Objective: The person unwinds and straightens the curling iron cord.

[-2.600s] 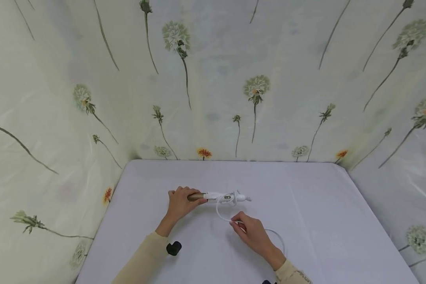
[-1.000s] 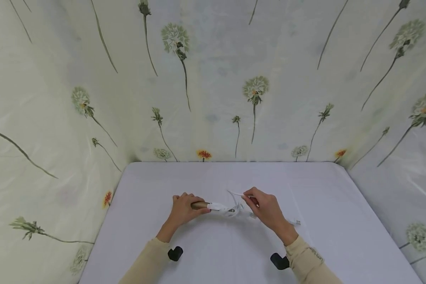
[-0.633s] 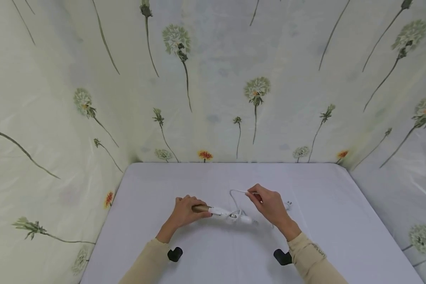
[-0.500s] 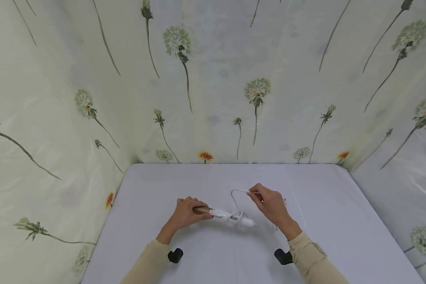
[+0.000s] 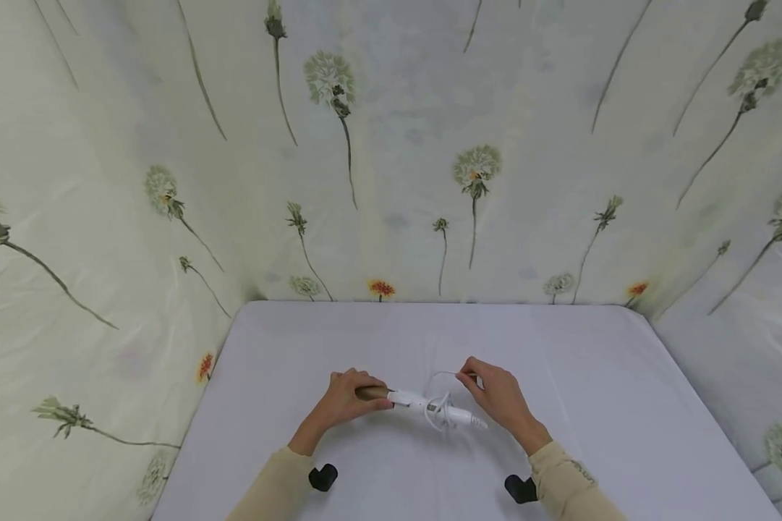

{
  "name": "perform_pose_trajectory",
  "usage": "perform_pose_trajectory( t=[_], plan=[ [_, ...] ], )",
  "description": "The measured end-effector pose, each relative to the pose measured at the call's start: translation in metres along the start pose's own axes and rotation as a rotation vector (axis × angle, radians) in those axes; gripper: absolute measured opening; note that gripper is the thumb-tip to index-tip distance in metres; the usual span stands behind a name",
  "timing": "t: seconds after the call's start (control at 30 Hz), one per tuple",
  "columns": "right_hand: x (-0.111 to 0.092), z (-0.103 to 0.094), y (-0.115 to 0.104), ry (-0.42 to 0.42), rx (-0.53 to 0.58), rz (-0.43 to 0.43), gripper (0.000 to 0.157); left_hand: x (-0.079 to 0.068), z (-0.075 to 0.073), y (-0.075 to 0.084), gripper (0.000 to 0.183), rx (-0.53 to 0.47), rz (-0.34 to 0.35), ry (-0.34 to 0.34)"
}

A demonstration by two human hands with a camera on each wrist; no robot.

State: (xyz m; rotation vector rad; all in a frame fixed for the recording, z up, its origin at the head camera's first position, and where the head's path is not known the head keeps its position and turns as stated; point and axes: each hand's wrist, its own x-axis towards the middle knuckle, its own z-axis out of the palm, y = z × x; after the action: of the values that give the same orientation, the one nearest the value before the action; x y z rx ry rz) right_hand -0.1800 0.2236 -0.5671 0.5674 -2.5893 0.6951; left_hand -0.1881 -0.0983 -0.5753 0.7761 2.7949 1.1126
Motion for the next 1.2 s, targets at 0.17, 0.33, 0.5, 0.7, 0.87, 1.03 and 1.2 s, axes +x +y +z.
perform_pose_trajectory(
  t=[0.17, 0.33, 0.5, 0.7, 0.87, 1.03, 1.2],
  plan=[
    [-0.016, 0.011, -0.003, -0.038, 0.005, 0.048, 0.009, -0.001, 0.0, 0.002, 0.035, -0.015, -0.015, 0.032],
    [-0.029, 0.015, -0.006, -0.104, -0.006, 0.109, 0.013, 0.001, -0.001, 0.005, 0.036, -0.006, -0.022, 0.051],
    [-0.036, 0.017, -0.008, -0.143, -0.008, 0.174, 0.016, 0.008, -0.003, 0.005, 0.038, 0.015, -0.022, 0.084],
    [-0.041, 0.025, -0.008, -0.16, -0.082, 0.145, 0.003, 0.015, -0.005, 0.007, 0.036, 0.029, -0.01, 0.137],
    [-0.039, 0.027, -0.012, -0.205, -0.067, 0.163, 0.006, 0.02, -0.007, 0.009, 0.039, 0.055, -0.027, 0.198],
    [-0.038, 0.026, -0.016, -0.308, -0.001, 0.155, 0.01, 0.023, -0.009, 0.011, 0.039, 0.094, -0.027, 0.259],
    [-0.041, 0.026, -0.018, -0.362, 0.032, 0.126, 0.018, 0.024, -0.011, 0.012, 0.038, 0.127, -0.016, 0.285]
  ],
)
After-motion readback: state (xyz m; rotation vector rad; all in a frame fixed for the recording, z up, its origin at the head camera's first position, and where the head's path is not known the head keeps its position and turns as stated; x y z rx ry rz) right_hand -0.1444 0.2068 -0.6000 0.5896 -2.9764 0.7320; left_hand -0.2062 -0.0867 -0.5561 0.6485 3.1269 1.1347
